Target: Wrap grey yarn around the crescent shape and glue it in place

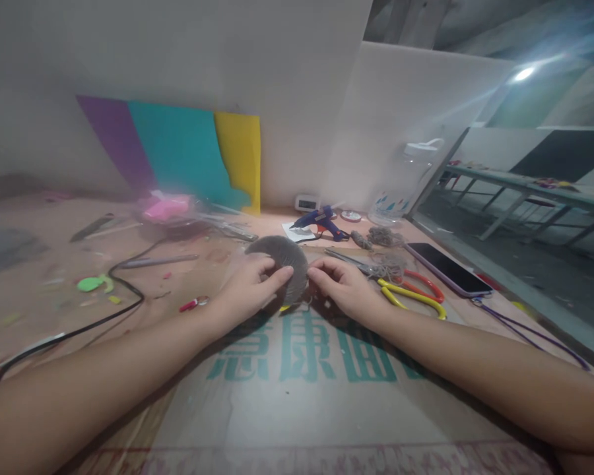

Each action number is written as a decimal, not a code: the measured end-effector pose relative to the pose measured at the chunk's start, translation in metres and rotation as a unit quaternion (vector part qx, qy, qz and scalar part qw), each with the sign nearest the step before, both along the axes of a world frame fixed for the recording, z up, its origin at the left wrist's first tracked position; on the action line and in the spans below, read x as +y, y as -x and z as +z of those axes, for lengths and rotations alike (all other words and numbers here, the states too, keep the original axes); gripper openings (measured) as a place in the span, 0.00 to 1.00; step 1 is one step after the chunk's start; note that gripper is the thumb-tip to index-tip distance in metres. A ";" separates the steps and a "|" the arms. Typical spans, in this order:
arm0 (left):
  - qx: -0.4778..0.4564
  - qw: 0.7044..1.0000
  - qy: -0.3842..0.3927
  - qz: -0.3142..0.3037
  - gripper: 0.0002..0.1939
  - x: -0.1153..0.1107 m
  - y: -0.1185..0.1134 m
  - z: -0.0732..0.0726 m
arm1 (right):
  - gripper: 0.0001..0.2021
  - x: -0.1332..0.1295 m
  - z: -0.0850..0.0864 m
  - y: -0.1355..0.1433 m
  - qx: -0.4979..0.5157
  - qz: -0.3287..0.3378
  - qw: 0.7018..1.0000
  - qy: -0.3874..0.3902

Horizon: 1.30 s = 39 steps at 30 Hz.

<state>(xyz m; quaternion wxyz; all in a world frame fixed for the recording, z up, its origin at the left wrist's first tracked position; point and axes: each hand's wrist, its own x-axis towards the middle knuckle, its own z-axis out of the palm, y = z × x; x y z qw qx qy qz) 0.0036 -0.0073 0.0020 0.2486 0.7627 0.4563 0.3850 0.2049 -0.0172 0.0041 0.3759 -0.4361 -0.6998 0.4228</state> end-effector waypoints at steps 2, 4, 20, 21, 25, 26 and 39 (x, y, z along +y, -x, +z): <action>-0.008 1.000 0.011 0.014 0.24 0.002 0.000 -0.001 | 0.15 0.001 -0.001 -0.001 0.002 -0.001 1.000 -0.023; -0.027 0.999 0.032 0.030 0.23 0.005 0.001 -0.003 | 0.14 0.002 -0.001 -0.002 -0.003 -0.003 0.999 -0.046; -0.070 0.989 0.130 0.024 0.23 0.006 0.004 -0.004 | 0.13 0.005 -0.001 -0.001 0.008 0.008 1.000 0.021; -0.071 0.989 0.126 0.030 0.23 0.006 0.004 -0.004 | 0.14 0.006 -0.001 -0.002 0.021 0.008 0.999 0.024; -0.106 0.985 0.125 0.056 0.22 0.005 0.003 -0.002 | 0.18 0.012 -0.005 -0.004 0.029 0.001 1.000 0.003; -0.114 0.983 0.128 0.066 0.22 0.004 0.003 -0.002 | 0.18 0.013 -0.006 -0.004 0.022 -0.001 1.000 -0.002; -0.101 0.981 0.156 0.061 0.22 0.002 0.002 -0.002 | 0.10 0.006 0.002 0.000 -0.085 0.005 0.987 -0.138</action>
